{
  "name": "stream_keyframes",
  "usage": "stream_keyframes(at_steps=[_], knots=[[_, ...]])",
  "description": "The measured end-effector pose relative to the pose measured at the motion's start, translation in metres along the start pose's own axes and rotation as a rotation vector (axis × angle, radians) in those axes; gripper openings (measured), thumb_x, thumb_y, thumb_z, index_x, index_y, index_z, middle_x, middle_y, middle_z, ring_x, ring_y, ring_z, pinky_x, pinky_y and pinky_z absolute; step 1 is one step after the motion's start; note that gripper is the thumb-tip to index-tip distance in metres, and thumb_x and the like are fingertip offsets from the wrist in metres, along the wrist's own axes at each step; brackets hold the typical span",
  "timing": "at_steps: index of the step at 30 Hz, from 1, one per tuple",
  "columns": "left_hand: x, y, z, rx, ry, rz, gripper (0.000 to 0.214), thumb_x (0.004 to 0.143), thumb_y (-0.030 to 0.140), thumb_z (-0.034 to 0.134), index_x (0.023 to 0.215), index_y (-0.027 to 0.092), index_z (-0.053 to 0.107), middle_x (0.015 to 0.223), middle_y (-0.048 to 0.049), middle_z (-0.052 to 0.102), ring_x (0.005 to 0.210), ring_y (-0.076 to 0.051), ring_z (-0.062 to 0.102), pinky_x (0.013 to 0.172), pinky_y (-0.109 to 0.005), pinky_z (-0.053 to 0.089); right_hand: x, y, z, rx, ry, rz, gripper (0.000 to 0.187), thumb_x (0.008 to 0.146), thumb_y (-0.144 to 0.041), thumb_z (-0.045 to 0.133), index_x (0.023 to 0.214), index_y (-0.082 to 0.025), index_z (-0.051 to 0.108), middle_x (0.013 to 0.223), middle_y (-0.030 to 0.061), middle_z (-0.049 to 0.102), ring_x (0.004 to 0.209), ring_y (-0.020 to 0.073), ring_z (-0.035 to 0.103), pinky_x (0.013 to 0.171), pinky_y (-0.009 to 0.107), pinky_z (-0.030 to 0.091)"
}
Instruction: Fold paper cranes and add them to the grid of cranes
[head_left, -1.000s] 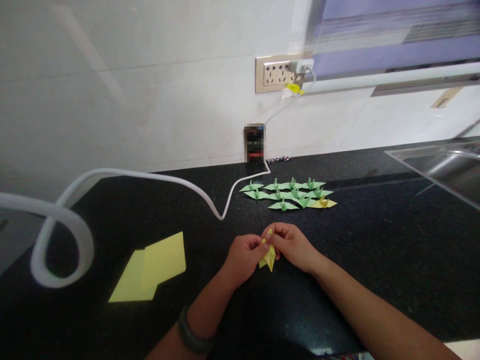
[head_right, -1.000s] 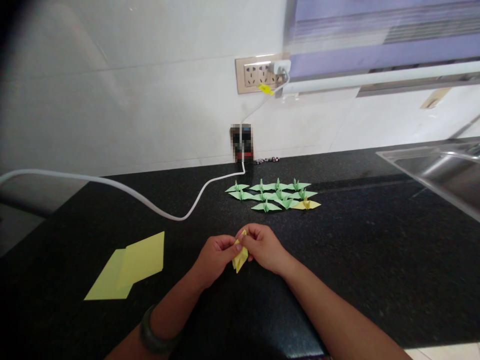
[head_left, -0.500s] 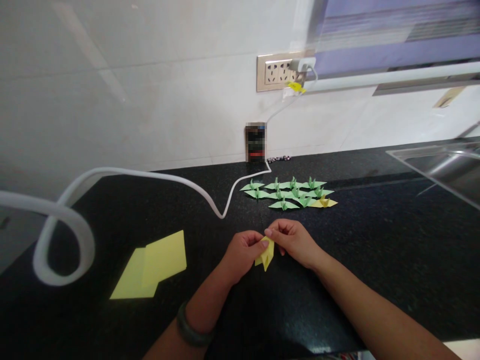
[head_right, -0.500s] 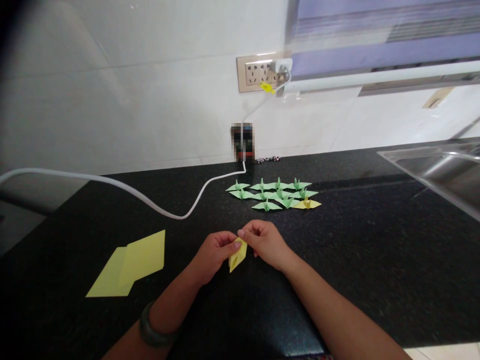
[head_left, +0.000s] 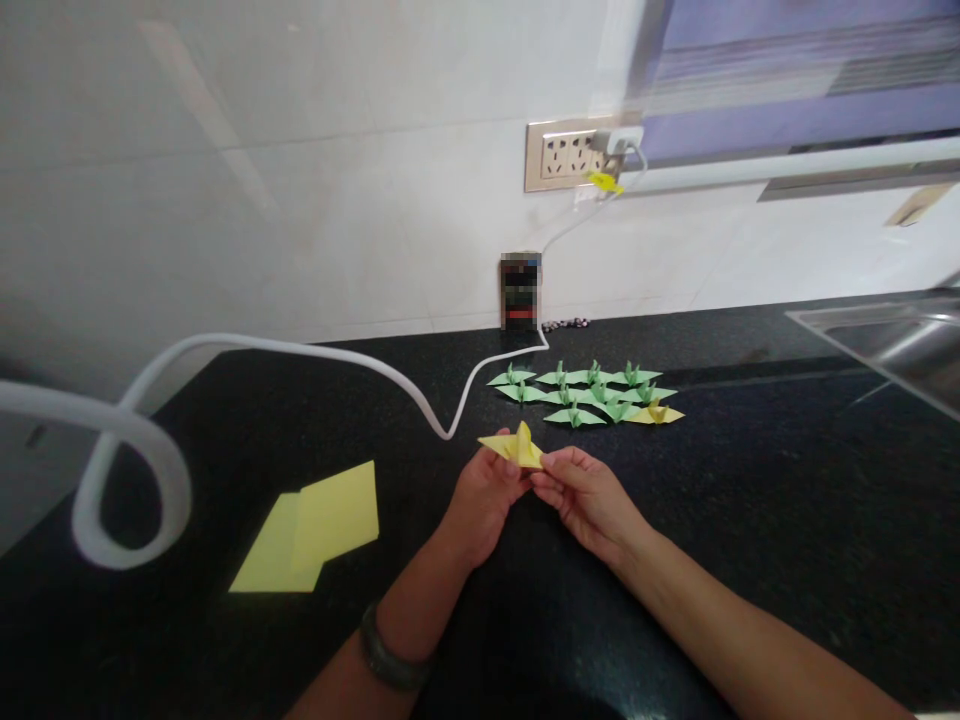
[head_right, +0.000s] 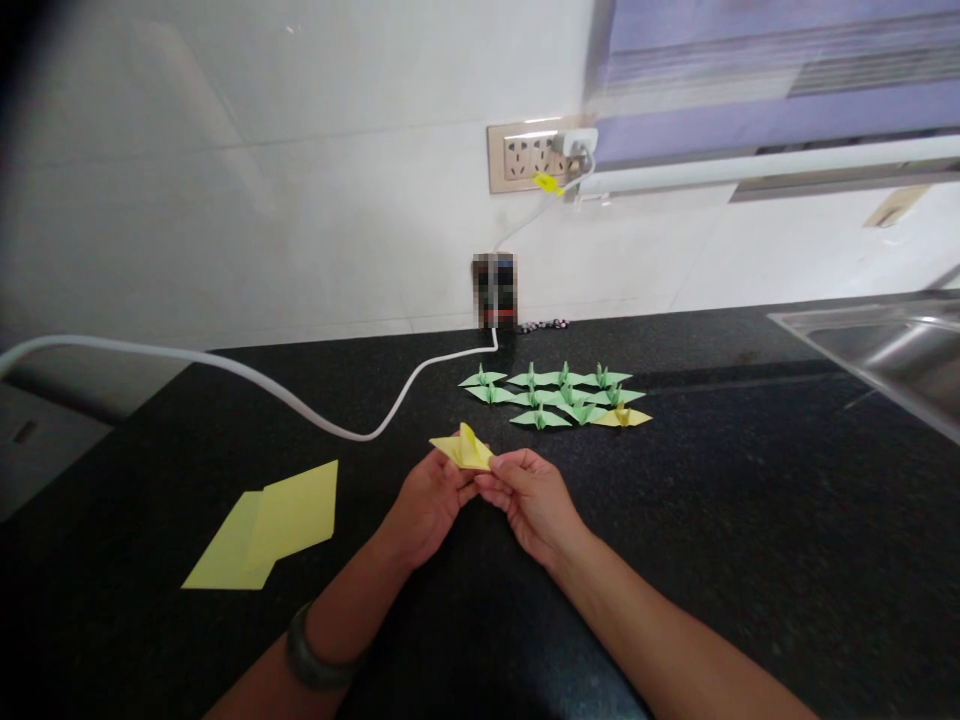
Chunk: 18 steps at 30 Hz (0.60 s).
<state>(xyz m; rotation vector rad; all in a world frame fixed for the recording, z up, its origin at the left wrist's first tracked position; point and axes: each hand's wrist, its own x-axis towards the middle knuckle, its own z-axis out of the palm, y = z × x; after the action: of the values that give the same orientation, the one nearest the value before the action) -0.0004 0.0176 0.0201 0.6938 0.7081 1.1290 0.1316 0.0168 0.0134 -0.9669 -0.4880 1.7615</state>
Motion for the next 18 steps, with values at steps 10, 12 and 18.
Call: stream_keyframes(at_steps=[10,12,18], knots=[[-0.001,-0.007,-0.003,0.282,0.097,-0.026,0.029,0.071,0.035,0.055,0.083,0.009,0.061,0.076,-0.0067,0.063,0.066,-0.013,0.057,0.067,-0.028,0.045,-0.007,0.014,0.007,-0.309,-0.048,-0.053,0.021,0.062,-0.028,0.066,0.062,-0.014,0.051,0.055,-0.0014,0.058,0.044,0.006,0.051,0.045,0.018,0.041],[0.0,-0.005,-0.002,0.295,0.112,-0.025,0.028,0.071,0.036,0.054,0.079,0.01,0.061,0.073,-0.0053,0.062,0.063,-0.012,0.056,0.064,-0.026,0.045,-0.006,0.014,0.007,-0.483,-0.076,-0.153,0.022,0.064,-0.031,0.064,0.059,-0.014,0.05,0.053,-0.0028,0.053,0.041,0.0051,0.045,0.04,0.018,0.036],[-0.002,-0.003,-0.001,0.465,0.172,-0.1,0.03,0.067,0.039,0.058,0.076,0.01,0.061,0.059,-0.0032,0.06,0.054,-0.012,0.056,0.055,-0.024,0.045,0.0,0.005,-0.003,-0.794,0.049,-0.511,0.021,0.069,-0.031,0.059,0.086,-0.019,0.053,0.064,-0.0011,0.051,0.051,0.0093,0.045,0.046,0.021,0.037]])
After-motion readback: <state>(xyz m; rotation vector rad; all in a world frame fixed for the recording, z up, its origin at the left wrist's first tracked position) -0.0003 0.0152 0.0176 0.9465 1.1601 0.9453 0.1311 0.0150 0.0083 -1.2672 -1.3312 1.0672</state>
